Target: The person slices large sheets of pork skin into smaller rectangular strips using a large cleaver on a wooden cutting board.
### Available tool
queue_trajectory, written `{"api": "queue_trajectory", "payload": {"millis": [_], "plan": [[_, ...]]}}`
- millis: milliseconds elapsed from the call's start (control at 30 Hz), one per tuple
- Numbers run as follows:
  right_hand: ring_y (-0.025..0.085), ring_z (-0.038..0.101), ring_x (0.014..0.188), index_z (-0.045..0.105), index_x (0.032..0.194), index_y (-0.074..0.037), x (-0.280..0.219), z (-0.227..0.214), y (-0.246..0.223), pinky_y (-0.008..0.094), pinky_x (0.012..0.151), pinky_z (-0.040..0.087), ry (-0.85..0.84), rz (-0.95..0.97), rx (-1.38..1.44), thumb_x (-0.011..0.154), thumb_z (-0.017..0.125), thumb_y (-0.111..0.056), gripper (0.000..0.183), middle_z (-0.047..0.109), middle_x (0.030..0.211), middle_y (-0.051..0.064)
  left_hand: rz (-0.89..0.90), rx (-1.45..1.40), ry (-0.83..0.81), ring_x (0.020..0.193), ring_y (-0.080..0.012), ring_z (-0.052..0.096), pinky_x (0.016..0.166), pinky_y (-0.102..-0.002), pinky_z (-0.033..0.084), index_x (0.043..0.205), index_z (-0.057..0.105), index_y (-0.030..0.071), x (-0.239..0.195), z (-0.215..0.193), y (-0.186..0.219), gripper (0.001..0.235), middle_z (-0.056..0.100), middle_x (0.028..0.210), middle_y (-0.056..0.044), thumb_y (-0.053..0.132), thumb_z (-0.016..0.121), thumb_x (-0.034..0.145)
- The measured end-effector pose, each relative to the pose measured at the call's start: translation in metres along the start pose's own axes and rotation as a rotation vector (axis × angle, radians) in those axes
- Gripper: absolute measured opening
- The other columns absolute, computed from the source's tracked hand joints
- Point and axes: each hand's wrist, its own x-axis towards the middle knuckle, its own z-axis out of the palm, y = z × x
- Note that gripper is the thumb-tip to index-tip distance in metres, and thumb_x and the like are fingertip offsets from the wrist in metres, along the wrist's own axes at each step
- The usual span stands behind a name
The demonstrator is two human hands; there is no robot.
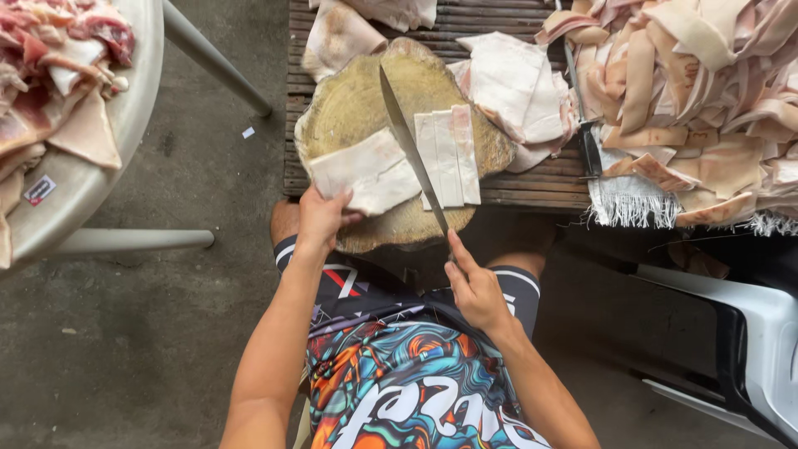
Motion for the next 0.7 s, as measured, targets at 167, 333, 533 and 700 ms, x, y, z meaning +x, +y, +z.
{"api": "queue_trajectory", "payload": {"millis": [167, 333, 533, 700], "plan": [[0.011, 0.053, 0.06, 0.03, 0.164, -0.017, -0.039, -0.016, -0.009, 0.024, 0.058, 0.047, 0.064, -0.553, 0.037, 0.104, 0.059, -0.003, 0.068, 0.058, 0.076, 0.002, -0.049, 0.022, -0.09, 0.079, -0.0215, 0.075, 0.062, -0.034, 0.064, 0.124, 0.058, 0.001, -0.017, -0.02, -0.009, 0.031, 0.073, 0.108, -0.014, 0.004, 0.067, 0.095], [0.02, 0.06, 0.069, 0.027, 0.166, -0.026, -0.012, 0.005, -0.007, 0.027, 0.065, 0.051, 0.126, -0.86, -0.006, 0.105, 0.062, 0.0, 0.074, 0.064, 0.09, 0.007, -0.049, 0.051, -0.063, 0.081, -0.0228, 0.075, 0.064, -0.035, 0.065, 0.124, 0.058, -0.001, -0.016, -0.02, 0.0, 0.032, 0.073, 0.11, -0.014, 0.004, 0.067, 0.094], [0.037, 0.066, 0.08, 0.045, 0.157, -0.023, 0.025, 0.057, 0.034, 0.043, 0.072, 0.054, 0.111, -0.314, -0.408, 0.102, 0.061, -0.017, 0.058, 0.067, 0.095, 0.018, -0.02, 0.039, -0.071, 0.084, -0.0246, 0.075, 0.064, -0.036, 0.066, 0.126, 0.057, 0.0, -0.015, -0.016, -0.001, 0.033, 0.071, 0.111, -0.014, 0.002, 0.065, 0.094], [0.023, 0.068, 0.07, 0.043, 0.157, -0.019, 0.015, 0.027, 0.058, 0.038, 0.07, 0.056, 0.073, -0.171, -0.118, 0.102, 0.059, -0.016, 0.057, 0.07, 0.085, 0.015, -0.012, 0.016, -0.08, 0.09, -0.0244, 0.076, 0.066, -0.038, 0.067, 0.129, 0.058, 0.001, -0.014, -0.016, -0.005, 0.036, 0.072, 0.115, -0.012, 0.001, 0.063, 0.093]]}}
